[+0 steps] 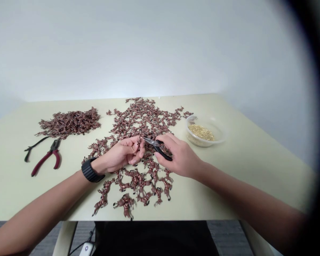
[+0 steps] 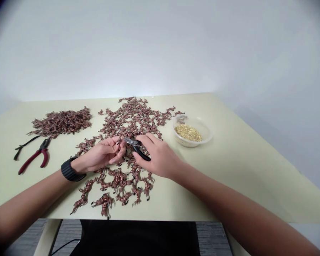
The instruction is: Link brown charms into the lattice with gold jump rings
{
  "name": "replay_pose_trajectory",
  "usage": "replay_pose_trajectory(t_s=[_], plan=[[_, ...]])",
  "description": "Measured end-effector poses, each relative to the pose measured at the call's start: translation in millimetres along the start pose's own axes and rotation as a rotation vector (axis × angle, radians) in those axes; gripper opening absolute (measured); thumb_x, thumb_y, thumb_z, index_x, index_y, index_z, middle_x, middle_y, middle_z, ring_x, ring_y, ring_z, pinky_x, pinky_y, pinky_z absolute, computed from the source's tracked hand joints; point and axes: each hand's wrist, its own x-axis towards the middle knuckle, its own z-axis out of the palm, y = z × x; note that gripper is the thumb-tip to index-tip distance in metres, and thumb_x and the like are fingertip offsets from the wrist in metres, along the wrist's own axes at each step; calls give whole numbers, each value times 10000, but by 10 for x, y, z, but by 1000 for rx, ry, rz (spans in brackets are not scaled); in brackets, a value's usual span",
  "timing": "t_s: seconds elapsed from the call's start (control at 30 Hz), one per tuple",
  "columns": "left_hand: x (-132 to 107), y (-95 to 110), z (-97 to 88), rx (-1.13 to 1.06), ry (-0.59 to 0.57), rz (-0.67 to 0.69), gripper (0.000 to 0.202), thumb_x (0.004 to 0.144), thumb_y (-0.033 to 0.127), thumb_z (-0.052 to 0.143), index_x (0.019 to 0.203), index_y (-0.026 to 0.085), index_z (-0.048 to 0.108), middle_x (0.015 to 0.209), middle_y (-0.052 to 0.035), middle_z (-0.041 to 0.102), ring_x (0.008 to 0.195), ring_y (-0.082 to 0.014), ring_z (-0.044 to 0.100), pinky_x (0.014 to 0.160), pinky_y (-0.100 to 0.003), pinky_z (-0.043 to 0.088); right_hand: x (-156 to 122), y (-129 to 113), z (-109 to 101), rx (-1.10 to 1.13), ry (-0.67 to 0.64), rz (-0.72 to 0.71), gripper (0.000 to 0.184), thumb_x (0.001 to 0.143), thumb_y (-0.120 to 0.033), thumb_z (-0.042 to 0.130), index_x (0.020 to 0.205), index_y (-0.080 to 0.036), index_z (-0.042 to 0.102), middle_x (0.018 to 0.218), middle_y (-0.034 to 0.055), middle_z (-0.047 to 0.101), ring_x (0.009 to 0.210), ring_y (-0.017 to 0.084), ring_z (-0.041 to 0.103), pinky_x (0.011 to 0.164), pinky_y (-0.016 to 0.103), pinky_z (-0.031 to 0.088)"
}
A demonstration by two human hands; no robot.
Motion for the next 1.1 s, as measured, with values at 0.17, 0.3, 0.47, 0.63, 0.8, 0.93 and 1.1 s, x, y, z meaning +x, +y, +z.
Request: replay_pose_trajectory(t_s=[0.17,0.3,0.47,0.63,0.8,0.93,1.1], plan=[[-29,8,-15,-97,-79,-61,60,981,169,576,928,142,570,771,-40,654,477,-71,514,443,-191,325,-3,56,2,-176,14,-93,361,987,-379,541,1276,-163,562,1004,86,603,775,184,566,694,327,498],[-44,-4,-32,-151,-135,-92,58,979,170,574,928,146,583,734,-38,663,443,-87,552,393,-185,332,0,99,-10,-267,22,-144,377,989,-385,546,1284,-151,567,1007,86,590,790,190,556,682,325,487],[-47,-18,-58,-177,-129,-97,66,978,172,570,925,138,590,673,-24,643,386,-76,516,369,-183,324,5,121,-33,-311,22,-183,367,994,-380,548,1278,-149,573,977,81,582,783,190,544,668,315,470],[-40,-14,-56,-207,-137,-86,83,981,166,546,927,128,597,642,-20,628,375,-78,510,371,-183,328,7,130,-48,-334,6,-197,360,1005,-377,540,1276,-143,573,999,93,596,760,178,535,621,293,441],[-42,-13,-55,-225,-139,-90,100,986,154,522,923,123,592,623,-15,614,369,-81,505,370,-186,323,12,139,-54,-347,3,-204,369,1006,-378,541,1286,-140,572,994,87,597,761,175,539,623,292,442],[-43,-7,-58,-230,-130,-92,82,972,150,534,917,126,590,609,-8,601,365,-85,502,367,-186,326,15,145,-71,-350,-1,-203,364,1011,-378,528,1284,-141,573,989,92,601,767,180,544,635,296,450],[-42,9,-67,-229,-110,-91,85,970,154,526,918,125,586,620,-21,614,355,-84,498,355,-184,309,18,141,-83,-356,-17,-196,360,1015,-381,511,1284,-152,575,984,97,604,775,187,550,630,297,454]])
